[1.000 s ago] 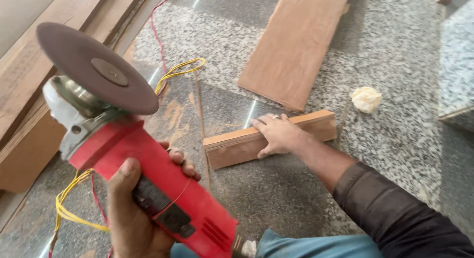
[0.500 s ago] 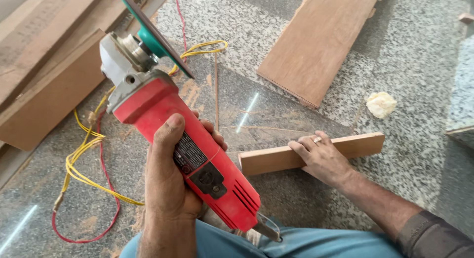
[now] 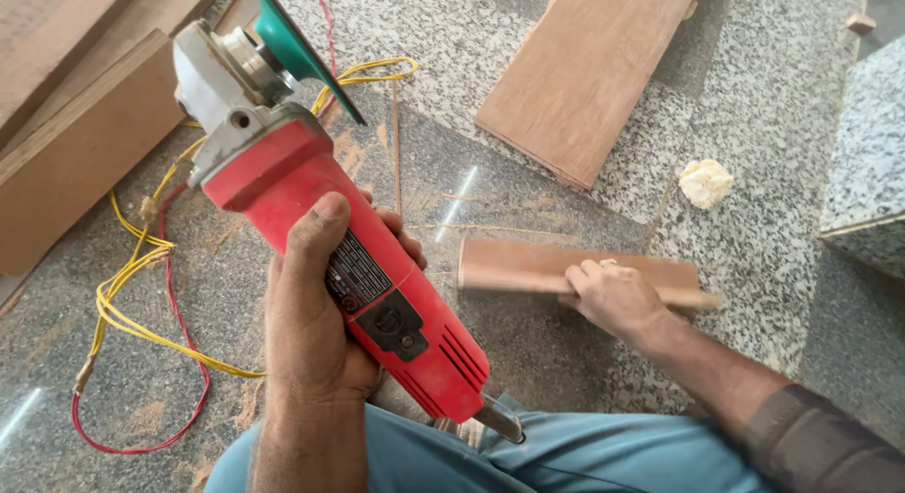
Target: The person uses a red angle grinder with a green sanding disc to smooth the surfaces and edges of a small wooden plank. They hold the plank with one hand and move the tool along its length, then flip it to sand the other side and edges.
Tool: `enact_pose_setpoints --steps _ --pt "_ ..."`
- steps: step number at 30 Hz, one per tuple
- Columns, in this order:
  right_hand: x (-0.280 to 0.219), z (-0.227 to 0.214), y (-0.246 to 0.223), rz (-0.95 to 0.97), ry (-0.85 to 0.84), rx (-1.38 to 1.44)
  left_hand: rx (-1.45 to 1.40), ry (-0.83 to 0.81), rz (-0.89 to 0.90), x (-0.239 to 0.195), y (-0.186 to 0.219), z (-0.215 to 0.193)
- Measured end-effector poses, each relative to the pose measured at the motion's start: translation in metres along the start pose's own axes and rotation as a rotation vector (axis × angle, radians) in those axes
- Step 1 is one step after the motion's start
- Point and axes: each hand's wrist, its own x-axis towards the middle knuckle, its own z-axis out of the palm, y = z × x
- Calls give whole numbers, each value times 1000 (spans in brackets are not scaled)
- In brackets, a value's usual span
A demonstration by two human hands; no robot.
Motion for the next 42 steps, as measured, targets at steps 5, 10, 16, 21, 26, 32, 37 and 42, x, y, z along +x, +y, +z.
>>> enact_pose_setpoints --steps 5,10,16,21,26,32,37,42 --pt "43 -45 -19 484 -192 487 -24 11 -15 2 1 -1" --pt "51 -54 -27 475 54 668 -50 13 -42 5 -2 -3" --pt "38 -34 23 835 236 1144 -31 26 -49 6 -5 -5" --pt "25 -1 41 1198 256 1817 -53 2 -76 5 -2 -3" --pt "19 5 25 1041 91 1992 -8 1 -59 3 -4 -1" --pt "2 -4 47 362 464 324 -39 7 -43 3 -3 -4" --pt "12 9 49 536 37 463 -16 55 -63 5 -6 -1" --pt "50 21 15 526 149 488 64 49 -39 10 -15 2"
